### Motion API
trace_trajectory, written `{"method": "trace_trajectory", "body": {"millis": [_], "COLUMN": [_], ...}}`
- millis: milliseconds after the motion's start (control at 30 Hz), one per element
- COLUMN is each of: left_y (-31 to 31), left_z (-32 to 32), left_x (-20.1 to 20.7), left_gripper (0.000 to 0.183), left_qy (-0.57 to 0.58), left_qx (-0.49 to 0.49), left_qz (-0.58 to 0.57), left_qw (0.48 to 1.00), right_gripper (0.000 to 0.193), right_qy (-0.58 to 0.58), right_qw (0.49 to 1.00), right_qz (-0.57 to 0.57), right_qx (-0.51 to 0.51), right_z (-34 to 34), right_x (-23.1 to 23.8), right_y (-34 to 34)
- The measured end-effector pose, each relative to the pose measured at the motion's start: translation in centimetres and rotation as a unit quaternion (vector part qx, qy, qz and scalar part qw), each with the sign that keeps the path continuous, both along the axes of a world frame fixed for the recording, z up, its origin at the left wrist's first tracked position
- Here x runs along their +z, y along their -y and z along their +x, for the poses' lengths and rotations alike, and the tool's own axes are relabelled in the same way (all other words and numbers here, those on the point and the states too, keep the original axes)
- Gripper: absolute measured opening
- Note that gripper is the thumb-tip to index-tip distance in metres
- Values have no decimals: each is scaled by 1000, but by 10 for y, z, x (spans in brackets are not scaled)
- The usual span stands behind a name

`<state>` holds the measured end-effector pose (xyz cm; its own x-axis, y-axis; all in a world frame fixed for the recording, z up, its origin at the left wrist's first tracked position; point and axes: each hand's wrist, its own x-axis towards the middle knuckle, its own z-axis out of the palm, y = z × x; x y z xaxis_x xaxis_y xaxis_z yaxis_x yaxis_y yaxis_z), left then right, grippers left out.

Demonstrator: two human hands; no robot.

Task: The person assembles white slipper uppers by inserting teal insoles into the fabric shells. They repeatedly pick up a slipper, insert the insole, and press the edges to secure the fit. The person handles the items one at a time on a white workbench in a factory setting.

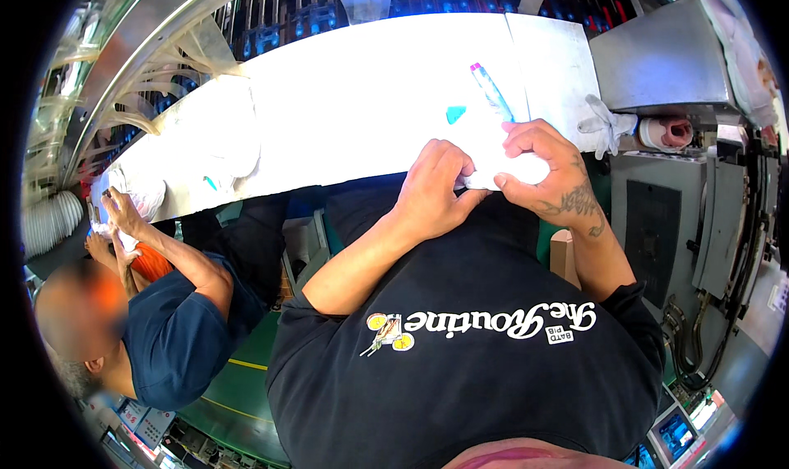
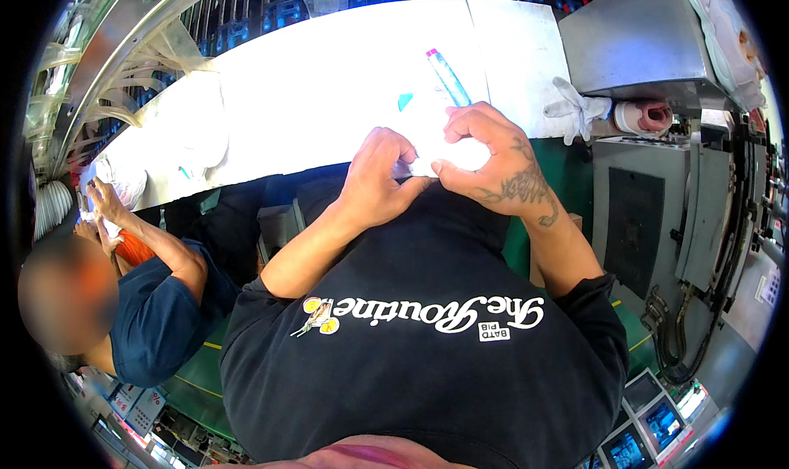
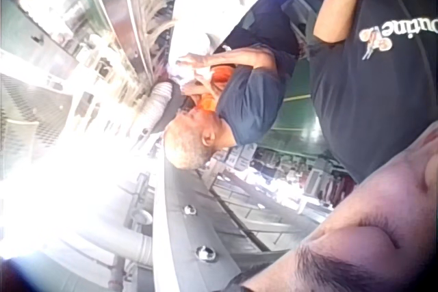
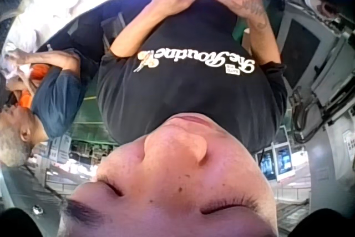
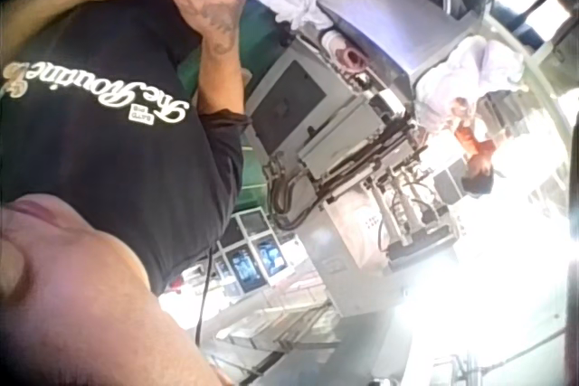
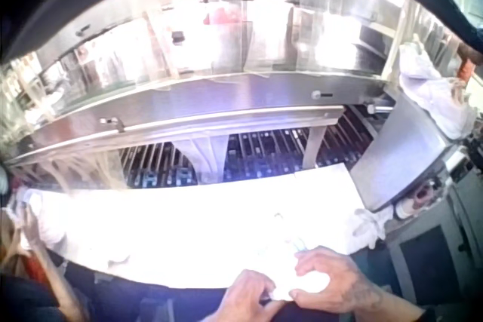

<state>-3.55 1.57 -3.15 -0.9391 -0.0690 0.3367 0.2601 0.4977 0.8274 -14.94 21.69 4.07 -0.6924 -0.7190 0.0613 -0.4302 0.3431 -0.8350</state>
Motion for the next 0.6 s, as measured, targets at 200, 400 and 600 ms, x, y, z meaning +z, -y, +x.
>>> {"method": "trace_trajectory", "body": {"millis": [200,400,600], "left_y": [5,16,6], "left_z": [-6,-23,-29], "left_x": [-6,-11,-22], "left_gripper": [42,61,94], "left_qy": [15,14,17], "left_qx": [-24,-19,-45], "left_qz": [8,-26,-104], "left_qw": [1000,999,993], "right_gripper": [32,35,65], "right_qy": [14,4,4], "right_qw": [1000,999,991], "right_qz": [-12,-11,130], "right_qx": [25,52,12], "right_z": [-6,-5,-2], "right_x": [0,-3,6], "right_y": [-3,-7,-25]}}
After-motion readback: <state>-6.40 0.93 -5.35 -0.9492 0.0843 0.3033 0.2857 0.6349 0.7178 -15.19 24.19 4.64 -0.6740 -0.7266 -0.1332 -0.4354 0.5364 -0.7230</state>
